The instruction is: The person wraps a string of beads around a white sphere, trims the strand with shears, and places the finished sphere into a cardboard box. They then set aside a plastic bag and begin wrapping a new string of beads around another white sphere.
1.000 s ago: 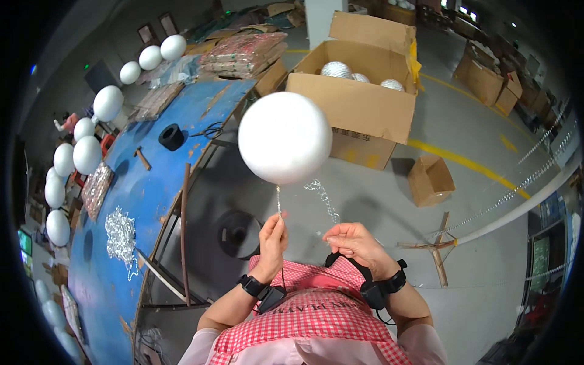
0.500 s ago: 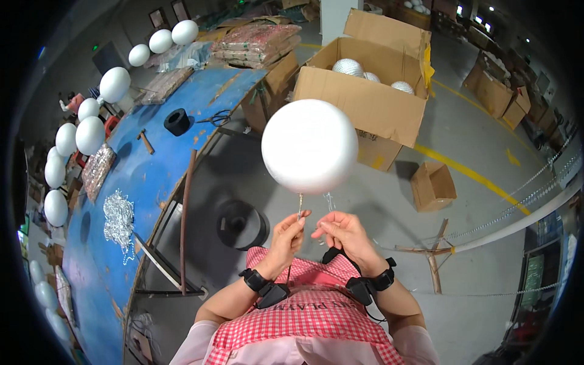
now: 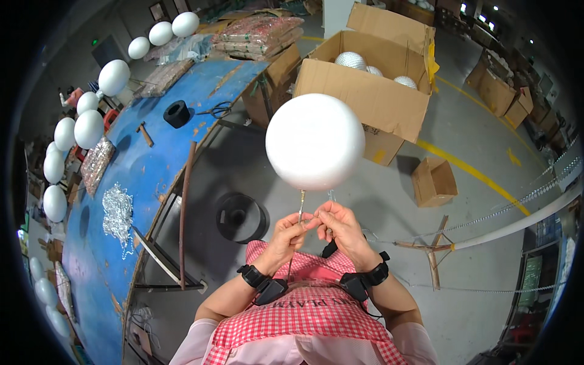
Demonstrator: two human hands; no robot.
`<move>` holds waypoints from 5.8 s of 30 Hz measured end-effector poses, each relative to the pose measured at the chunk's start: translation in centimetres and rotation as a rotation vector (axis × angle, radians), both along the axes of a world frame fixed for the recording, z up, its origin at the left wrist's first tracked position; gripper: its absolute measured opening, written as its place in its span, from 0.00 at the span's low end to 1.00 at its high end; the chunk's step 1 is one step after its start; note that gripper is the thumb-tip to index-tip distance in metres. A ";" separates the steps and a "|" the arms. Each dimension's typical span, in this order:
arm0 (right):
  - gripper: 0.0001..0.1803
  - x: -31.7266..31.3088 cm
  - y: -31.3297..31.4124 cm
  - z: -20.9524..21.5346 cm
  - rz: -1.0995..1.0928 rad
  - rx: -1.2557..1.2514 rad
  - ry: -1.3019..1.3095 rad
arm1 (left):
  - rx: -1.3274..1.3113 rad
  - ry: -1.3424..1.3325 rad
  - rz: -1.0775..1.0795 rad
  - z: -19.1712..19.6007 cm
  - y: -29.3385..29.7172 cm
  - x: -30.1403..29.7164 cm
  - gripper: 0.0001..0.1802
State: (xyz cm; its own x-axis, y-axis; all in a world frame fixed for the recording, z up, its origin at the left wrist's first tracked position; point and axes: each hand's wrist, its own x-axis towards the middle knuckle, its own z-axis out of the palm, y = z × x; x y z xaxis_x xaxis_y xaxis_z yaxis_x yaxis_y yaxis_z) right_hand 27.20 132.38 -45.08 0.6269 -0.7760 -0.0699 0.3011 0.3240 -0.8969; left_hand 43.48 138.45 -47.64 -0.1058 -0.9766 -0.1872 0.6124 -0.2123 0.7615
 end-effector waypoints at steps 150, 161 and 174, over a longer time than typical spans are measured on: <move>0.16 3.8 -2.5 -2.4 -0.471 -0.173 0.212 | 0.055 0.030 0.171 3.9 -2.2 -2.2 0.07; 0.16 5.3 -3.0 0.5 -0.830 -0.634 0.562 | -0.109 -0.261 0.298 5.5 -4.0 -1.3 0.13; 0.14 5.7 -3.2 1.7 -0.927 -0.932 0.588 | -0.112 -0.283 0.339 4.6 -5.9 -2.1 0.16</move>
